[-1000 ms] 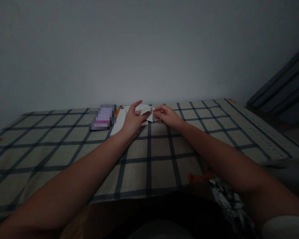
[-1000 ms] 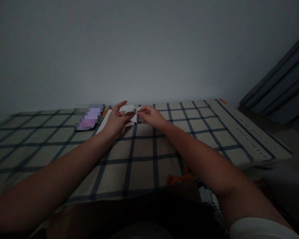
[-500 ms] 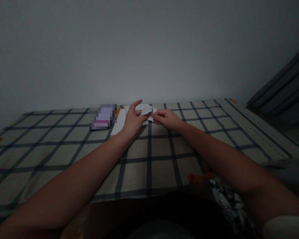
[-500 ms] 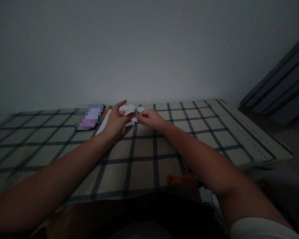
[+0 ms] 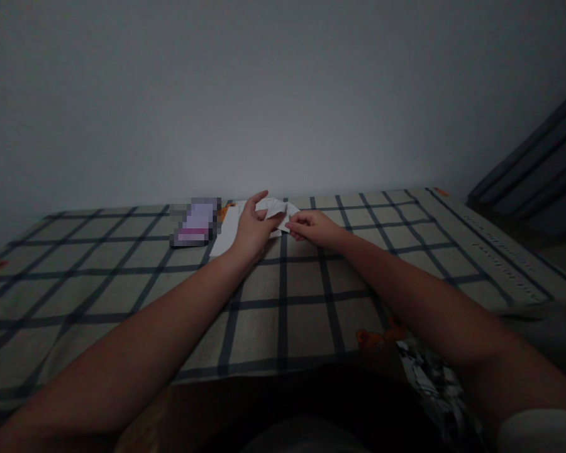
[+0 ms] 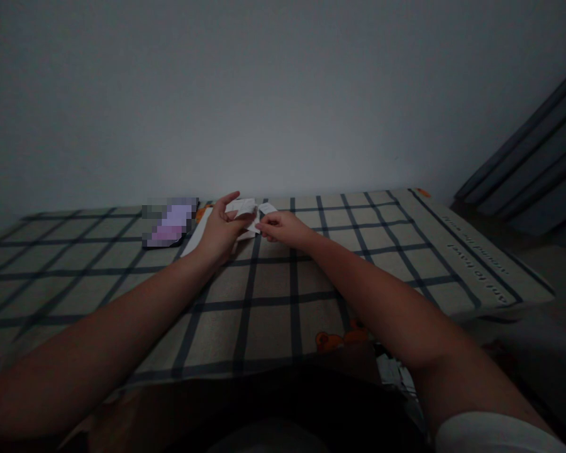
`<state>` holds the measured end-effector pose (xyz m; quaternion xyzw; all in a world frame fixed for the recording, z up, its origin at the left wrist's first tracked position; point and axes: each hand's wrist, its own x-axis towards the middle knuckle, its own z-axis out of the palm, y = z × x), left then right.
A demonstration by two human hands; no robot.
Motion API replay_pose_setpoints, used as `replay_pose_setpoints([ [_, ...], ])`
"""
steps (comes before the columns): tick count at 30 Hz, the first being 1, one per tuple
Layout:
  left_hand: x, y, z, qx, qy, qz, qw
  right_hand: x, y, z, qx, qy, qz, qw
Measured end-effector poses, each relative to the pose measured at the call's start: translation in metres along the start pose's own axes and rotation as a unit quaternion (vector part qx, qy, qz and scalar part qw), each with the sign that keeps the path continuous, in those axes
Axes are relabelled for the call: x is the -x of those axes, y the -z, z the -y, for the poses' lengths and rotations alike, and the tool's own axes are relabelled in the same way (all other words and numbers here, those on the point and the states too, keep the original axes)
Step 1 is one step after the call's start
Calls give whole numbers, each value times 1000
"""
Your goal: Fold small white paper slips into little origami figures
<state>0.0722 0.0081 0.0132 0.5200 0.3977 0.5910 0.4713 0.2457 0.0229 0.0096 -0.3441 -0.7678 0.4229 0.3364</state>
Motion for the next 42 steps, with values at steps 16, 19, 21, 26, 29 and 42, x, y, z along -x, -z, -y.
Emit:
replay_pose_setpoints([
  [16, 2, -1, -4, -31, 65, 39, 997, -1, 7, 0, 51, 94, -136, 985],
  [19, 3, -1, -2, -67, 50, 55, 995, 0, 10, 1, 111, 143, -128, 975],
  [21, 2, 0, 0, -81, 36, 60, 994, 1, 10, 4, 141, 158, -122, 970],
  [26, 4, -2, -2, -93, 26, 90, 991, 2, 11, 7, 157, 165, -134, 964],
  [29, 7, -5, -6, -109, 34, 106, 988, 1, 11, 7, 152, 163, -149, 963],
  [42, -6, 13, -10, -286, -155, 33, 945, 1, 8, 8, 90, 99, -171, 976],
])
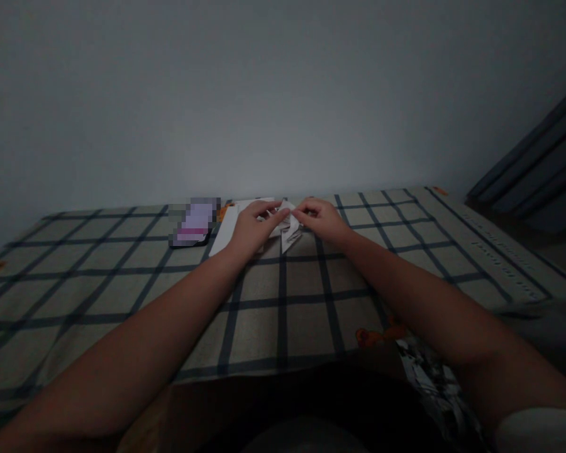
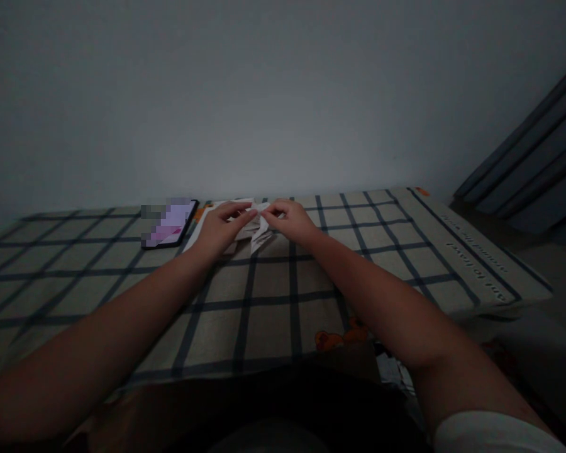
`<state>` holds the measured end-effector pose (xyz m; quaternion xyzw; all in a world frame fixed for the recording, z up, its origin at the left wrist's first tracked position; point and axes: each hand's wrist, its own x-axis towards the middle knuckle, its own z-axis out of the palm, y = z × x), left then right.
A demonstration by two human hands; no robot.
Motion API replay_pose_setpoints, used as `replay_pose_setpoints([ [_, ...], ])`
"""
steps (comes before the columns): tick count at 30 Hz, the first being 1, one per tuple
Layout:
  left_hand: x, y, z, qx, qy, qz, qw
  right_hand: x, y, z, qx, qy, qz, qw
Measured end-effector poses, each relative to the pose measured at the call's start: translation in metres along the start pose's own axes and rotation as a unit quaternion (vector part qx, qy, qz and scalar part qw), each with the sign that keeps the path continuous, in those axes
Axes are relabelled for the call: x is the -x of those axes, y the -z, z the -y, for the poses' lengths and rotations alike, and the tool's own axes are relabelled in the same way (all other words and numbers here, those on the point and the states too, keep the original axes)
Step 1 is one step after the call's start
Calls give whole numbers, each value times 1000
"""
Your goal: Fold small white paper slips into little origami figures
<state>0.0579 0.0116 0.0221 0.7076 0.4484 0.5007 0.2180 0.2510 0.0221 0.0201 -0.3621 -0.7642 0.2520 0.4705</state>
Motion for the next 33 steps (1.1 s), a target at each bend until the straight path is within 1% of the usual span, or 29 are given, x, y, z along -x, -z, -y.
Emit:
replay_pose_setpoints([
  [2, -2, 1, -1, -9, -2, -13, 1000, 0, -1, -1, -6, 0, 7, 1000],
  [4, -2, 1, -2, 12, 12, -8, 1000, 0, -1, -3, -8, 7, 17, 1000],
  [6, -1, 1, -3, 68, 40, 28, 996, 1, -2, -5, -4, 19, 28, 999],
  [8, 1, -1, -4, 131, 70, 69, 987, 1, -2, -6, 1, 24, 38, 999],
  [9, 2, -2, -4, 153, 81, 78, 982, 1, -2, -6, 1, 23, 42, 999],
  [11, 4, -4, -4, 176, 91, 76, 977, 1, -2, -5, -1, 22, 48, 999],
  [14, 4, -4, -3, 176, 90, 58, 979, 1, -2, -4, -5, 25, 56, 998],
  [18, 4, -4, 0, 160, 81, 52, 982, 1, -2, -3, -8, 21, 74, 997],
  [22, 4, -6, 1, 176, 95, 47, 979, 0, -2, -4, -8, 27, 77, 997],
  [28, 4, -7, 5, 178, 85, 58, 979, 0, -3, -7, -1, 24, 76, 997],
  [33, 4, -7, 3, 187, 81, 71, 976, 0, -3, -9, 1, 21, 71, 997],
])
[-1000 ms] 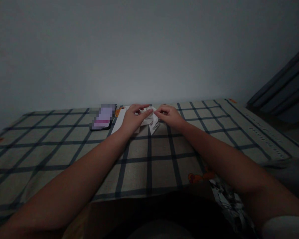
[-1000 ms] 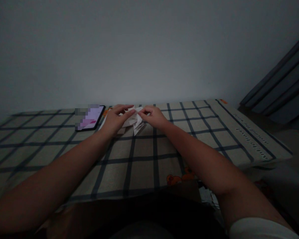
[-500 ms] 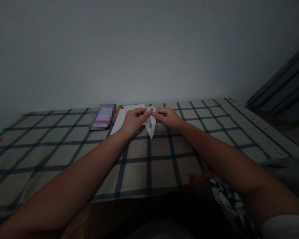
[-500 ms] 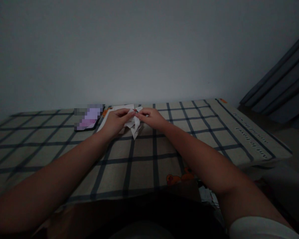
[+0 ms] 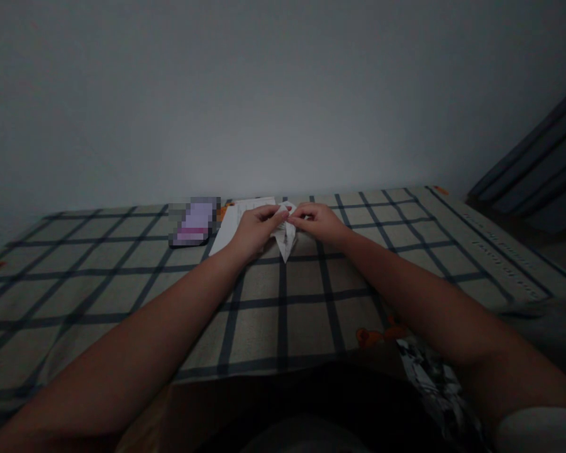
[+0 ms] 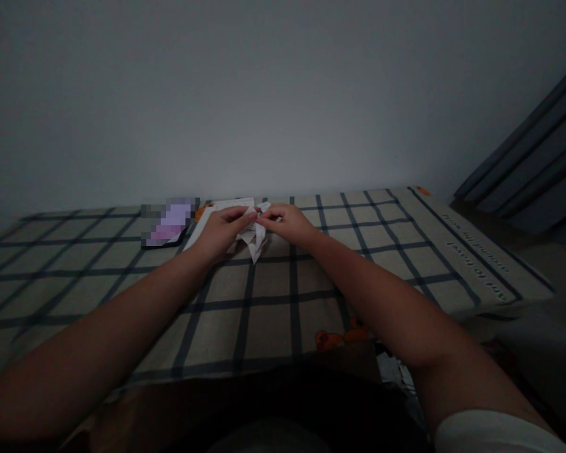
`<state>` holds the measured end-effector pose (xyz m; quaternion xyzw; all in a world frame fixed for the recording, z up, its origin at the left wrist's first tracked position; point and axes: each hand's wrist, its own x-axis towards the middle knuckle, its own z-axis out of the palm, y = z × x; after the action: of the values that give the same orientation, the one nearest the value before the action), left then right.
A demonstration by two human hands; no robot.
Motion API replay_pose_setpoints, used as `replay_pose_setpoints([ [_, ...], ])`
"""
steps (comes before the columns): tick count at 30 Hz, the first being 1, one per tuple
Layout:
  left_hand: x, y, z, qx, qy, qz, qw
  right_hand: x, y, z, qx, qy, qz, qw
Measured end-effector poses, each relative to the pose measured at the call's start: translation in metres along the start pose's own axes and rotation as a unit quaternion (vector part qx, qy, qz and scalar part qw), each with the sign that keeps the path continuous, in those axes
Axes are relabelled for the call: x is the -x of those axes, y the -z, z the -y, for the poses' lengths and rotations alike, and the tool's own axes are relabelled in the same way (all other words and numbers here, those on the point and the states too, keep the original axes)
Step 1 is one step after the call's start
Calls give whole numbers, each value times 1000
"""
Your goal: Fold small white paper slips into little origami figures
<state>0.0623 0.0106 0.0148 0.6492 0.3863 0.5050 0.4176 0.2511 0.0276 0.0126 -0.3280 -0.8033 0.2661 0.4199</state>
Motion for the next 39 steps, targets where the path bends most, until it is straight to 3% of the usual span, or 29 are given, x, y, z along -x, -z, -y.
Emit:
replay_pose_setpoints([
  [17, 2, 0, -4, -92, -16, -36, 995, 1, -2, 1, 3, 7, 16, 1000],
  [29, 2, -1, -4, -21, -13, -47, 999, 0, -2, 5, 2, 10, 32, 999],
  [35, 2, 1, -6, -62, -41, -84, 994, 0, -3, 3, -9, 17, 38, 999],
  [39, 3, 2, -10, -95, -75, -55, 991, 0, -1, 3, 6, 13, 13, 1000],
])
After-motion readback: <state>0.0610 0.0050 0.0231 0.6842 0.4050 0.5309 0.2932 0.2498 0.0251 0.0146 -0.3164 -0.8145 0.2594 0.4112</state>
